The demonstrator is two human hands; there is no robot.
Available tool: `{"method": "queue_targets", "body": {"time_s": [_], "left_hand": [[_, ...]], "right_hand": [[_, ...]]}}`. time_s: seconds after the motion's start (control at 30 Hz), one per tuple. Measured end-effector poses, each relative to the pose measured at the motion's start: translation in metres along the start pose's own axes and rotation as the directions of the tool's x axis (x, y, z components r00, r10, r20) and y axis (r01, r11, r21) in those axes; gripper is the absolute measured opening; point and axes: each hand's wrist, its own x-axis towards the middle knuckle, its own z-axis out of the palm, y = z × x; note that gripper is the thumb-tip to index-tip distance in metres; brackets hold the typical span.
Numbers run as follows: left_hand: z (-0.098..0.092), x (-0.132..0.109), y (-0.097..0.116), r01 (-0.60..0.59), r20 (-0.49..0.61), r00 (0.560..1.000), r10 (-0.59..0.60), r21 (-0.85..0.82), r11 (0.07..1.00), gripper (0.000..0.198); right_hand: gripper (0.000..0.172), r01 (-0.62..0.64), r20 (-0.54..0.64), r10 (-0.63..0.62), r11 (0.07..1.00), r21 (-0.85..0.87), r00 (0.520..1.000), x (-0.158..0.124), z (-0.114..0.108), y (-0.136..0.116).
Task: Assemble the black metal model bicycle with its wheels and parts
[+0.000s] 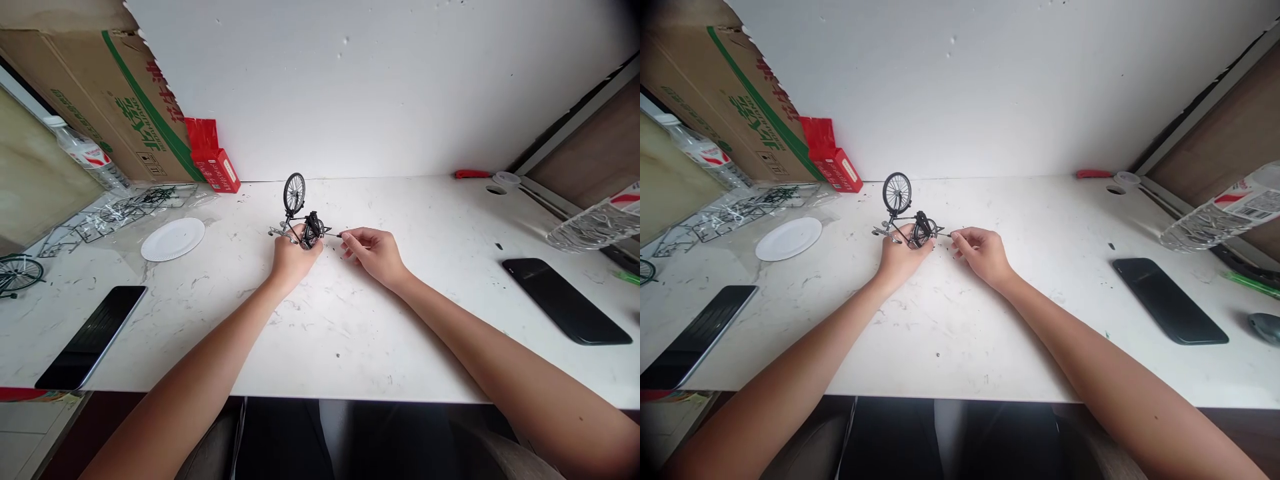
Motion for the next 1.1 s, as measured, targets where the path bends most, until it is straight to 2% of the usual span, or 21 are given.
{"method": "queue_targets", "body": {"time_s": [0.17, 0.43, 0.7, 1.1], "left_hand": [[-0.002, 0.000, 0.003, -0.001, -0.019, 1.000, 0.002, 0.023, 1.000, 0.015], [0.001, 0.001, -0.002, 0.003, -0.018, 1.000, -0.003, -0.005, 1.000, 0.014], [0.003, 0.002, -0.008, -0.013, -0.001, 1.000, 0.013, -0.030, 0.999, 0.013], [0.001, 0.003, -0.006, -0.002, 0.007, 1.000, 0.002, -0.006, 1.000, 0.011]], "right_hand": [[0.050, 0.048, -0.044, -0.051, 0.998, -0.050, 0.998, -0.001, 0.001, -0.002], [0.047, 0.088, -0.041, -0.091, 0.994, -0.070, 0.995, 0.000, 0.001, 0.003], [0.038, 0.135, -0.062, -0.142, 0.986, -0.102, 0.988, -0.002, 0.001, -0.004], [0.034, 0.203, -0.082, -0.219, 0.965, -0.167, 0.972, -0.003, 0.000, -0.005]]}}
